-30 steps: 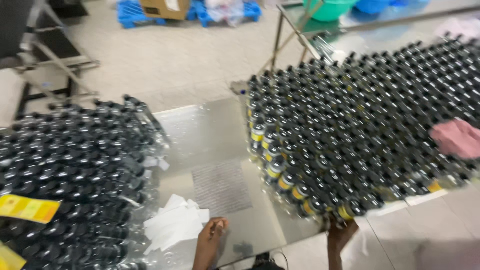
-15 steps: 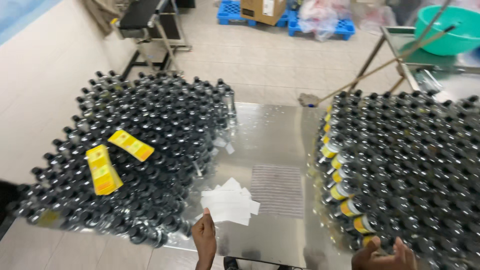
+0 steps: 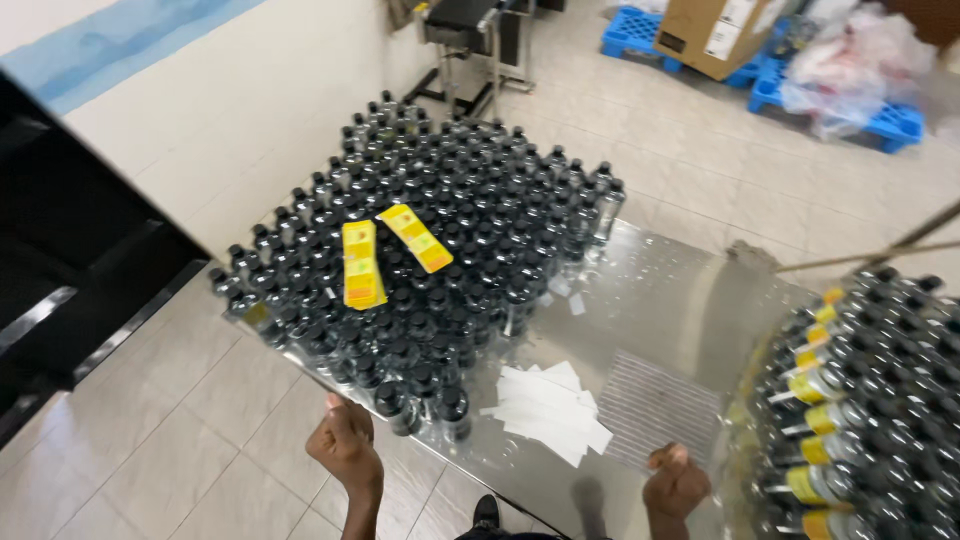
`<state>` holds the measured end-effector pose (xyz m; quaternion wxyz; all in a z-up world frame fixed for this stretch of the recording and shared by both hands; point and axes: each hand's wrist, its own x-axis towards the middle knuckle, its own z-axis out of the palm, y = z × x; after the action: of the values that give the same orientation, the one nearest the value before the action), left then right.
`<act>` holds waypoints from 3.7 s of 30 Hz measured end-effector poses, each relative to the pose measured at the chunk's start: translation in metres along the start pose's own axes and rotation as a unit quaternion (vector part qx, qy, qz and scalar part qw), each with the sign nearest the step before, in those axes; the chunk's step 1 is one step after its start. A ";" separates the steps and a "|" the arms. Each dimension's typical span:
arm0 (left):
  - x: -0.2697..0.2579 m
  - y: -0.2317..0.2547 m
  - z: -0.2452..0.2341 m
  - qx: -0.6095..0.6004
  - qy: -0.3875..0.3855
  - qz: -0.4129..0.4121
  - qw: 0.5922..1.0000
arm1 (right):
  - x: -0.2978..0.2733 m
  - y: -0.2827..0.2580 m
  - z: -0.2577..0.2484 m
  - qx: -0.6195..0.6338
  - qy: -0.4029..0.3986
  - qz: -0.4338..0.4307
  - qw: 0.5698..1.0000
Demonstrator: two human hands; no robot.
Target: The person repeatedly picks up clear plastic bottles from a large pile on a metal table, applies a yellow label to each bottle, and places the labeled bottles into a separate pile. The process is repeated continuously throughout the video.
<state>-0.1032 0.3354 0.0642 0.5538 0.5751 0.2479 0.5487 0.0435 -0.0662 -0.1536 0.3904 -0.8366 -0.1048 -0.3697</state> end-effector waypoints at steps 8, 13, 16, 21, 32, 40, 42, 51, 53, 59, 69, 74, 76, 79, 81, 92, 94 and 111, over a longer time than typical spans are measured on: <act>0.002 -0.106 -0.045 0.029 0.022 -0.087 0.996 | -0.031 -0.075 0.088 0.221 -0.188 -0.009 0.957; 0.012 -0.094 -0.016 0.114 -0.116 -0.186 0.969 | 0.000 -0.168 0.127 0.152 -0.562 0.138 0.801; 0.037 -0.089 0.015 0.175 -0.189 -0.140 0.956 | -0.014 -0.194 0.153 0.154 -0.644 0.145 0.735; 0.096 -0.148 0.072 0.245 -0.322 0.067 0.912 | -0.063 -0.184 0.199 0.243 -0.584 0.057 0.772; 0.151 -0.282 0.141 0.482 -0.421 0.228 0.734 | 0.086 -0.288 0.051 0.242 -0.309 0.623 0.677; 0.159 -0.233 0.142 0.414 -0.386 0.319 0.760 | 0.075 -0.003 0.061 -0.129 -0.347 0.445 0.815; 0.159 -0.212 0.141 0.408 -0.370 0.333 0.766 | 0.078 0.030 0.056 -0.159 -0.343 0.442 0.814; 0.102 -0.083 0.143 0.202 -0.258 0.114 0.938 | 0.046 0.114 0.088 -0.231 -0.368 0.372 0.821; 0.073 -0.059 0.148 0.094 -0.262 -0.051 0.959 | 0.049 0.109 0.085 -0.257 -0.408 0.356 0.801; -0.019 -0.085 0.174 -0.018 -0.290 -0.207 0.934 | 0.099 -0.020 0.026 -0.104 -0.162 0.020 0.981; -0.152 -0.020 0.200 -0.109 -0.392 -0.340 0.848 | 0.162 -0.135 -0.043 -0.003 -0.119 -0.187 0.975; -0.189 -0.027 0.204 -0.128 -0.413 -0.345 0.833 | 0.155 -0.122 -0.074 0.023 -0.138 -0.128 0.982; -0.198 -0.014 0.209 -0.126 -0.418 -0.352 0.828 | 0.151 -0.120 -0.082 0.048 -0.142 -0.093 0.984; -0.211 -0.003 0.215 -0.124 -0.426 -0.361 0.820 | 0.152 -0.118 -0.100 0.129 -0.173 0.042 0.976; -0.218 0.005 0.218 -0.124 -0.430 -0.366 0.816 | 0.151 -0.113 -0.110 0.182 -0.197 0.141 0.953; -0.262 -0.005 0.220 -0.086 -0.485 -0.337 0.803 | 0.132 -0.064 -0.128 0.306 -0.142 0.341 0.877; -0.265 -0.011 0.222 -0.089 -0.486 -0.334 0.803 | 0.136 -0.069 -0.136 0.323 -0.124 0.359 0.867; -0.241 0.018 0.234 -0.079 -0.442 -0.276 0.850 | 0.146 -0.062 -0.213 0.265 -0.165 0.353 0.882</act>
<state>0.0372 0.0300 0.0451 0.7769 0.6193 0.0815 0.0795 0.0032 -0.1961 0.0743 0.6792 -0.7324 0.0409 -0.0227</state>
